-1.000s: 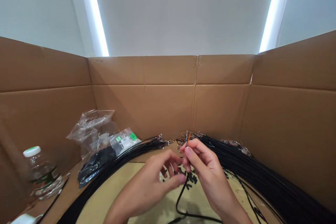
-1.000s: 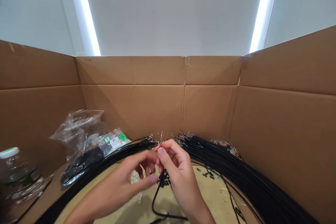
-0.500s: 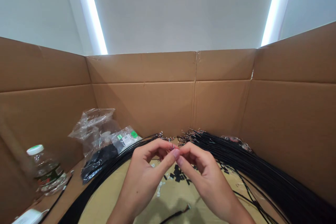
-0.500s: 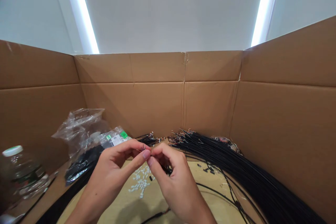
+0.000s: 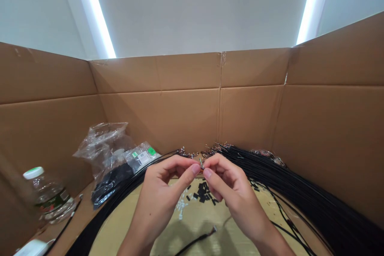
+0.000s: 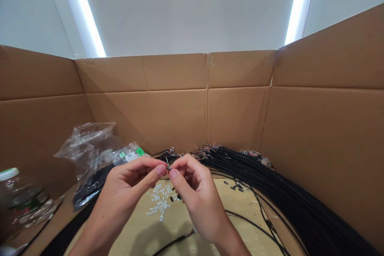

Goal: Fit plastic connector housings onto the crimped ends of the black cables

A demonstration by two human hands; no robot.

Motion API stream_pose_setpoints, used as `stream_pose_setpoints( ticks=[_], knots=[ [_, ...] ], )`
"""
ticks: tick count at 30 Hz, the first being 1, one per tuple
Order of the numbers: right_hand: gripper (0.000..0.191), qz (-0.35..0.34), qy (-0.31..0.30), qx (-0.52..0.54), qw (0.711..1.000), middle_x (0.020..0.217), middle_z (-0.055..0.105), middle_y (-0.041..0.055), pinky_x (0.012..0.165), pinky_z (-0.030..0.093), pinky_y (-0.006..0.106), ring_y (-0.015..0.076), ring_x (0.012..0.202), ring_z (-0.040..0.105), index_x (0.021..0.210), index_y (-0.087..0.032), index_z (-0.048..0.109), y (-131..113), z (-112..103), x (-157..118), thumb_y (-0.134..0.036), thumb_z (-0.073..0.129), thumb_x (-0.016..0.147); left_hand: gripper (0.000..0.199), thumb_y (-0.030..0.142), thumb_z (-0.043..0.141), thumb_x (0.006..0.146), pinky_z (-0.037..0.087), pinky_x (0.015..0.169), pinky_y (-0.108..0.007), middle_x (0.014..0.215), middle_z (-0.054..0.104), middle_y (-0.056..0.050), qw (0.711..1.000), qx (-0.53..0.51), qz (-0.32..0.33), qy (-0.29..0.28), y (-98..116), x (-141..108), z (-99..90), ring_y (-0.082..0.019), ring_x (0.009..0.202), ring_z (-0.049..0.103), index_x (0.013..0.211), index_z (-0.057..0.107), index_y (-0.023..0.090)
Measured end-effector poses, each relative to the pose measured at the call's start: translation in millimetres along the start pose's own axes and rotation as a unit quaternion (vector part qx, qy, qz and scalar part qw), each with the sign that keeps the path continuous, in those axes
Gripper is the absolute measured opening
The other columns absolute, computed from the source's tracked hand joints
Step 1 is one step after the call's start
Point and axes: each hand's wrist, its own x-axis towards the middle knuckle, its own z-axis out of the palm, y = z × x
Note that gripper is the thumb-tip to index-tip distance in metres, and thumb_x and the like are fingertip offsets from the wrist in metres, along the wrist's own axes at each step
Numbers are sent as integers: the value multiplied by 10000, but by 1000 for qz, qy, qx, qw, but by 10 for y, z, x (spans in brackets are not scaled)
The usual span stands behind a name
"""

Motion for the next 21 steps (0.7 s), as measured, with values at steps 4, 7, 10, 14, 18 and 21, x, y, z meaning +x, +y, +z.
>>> stream_pose_setpoints(
  ticks=[4,7,10,14,18,21],
  knots=[
    [442,-8,7,16,1000,709,457,-65,537,264,240,106,620,323,923,-217,642,1,5,-2,-635,757,1014,150,400,831,935,599,729,-256,754,786,3,1000,12,-4,-15,9,2,9,-156,690,697,866,885,278],
    [420,-19,8,15,1000,688,433,-72,523,255,230,96,602,299,911,-211,665,-7,1,3,-603,776,1013,173,426,817,956,586,737,-252,803,798,3,999,15,-11,-28,6,6,16,-153,716,694,893,876,276],
    [406,-1,6,27,1000,649,443,-79,483,251,215,82,551,307,920,-213,680,-6,-7,3,-595,789,1005,185,434,819,958,580,761,-259,836,810,-8,999,6,-14,-33,2,4,21,-168,775,717,896,868,267],
    [415,6,23,31,999,629,507,-71,471,316,188,73,516,392,930,-207,677,6,-7,-8,-601,785,1003,166,415,841,940,564,738,-255,868,819,-20,999,-2,-13,-31,-7,-17,13,-177,803,710,906,854,253],
    [414,1,28,33,999,651,545,-64,479,380,177,69,510,460,928,-202,660,14,3,-12,-590,784,1004,165,403,843,941,560,723,-253,855,798,-19,1000,4,-5,-27,-6,-32,4,-173,784,695,908,848,241],
    [388,7,17,42,999,660,552,-66,467,368,177,68,503,457,935,-209,648,19,4,-8,-564,784,1010,172,400,830,957,561,729,-251,853,793,-15,1000,2,-3,-21,10,-31,9,-171,786,711,899,842,239]
  ],
)
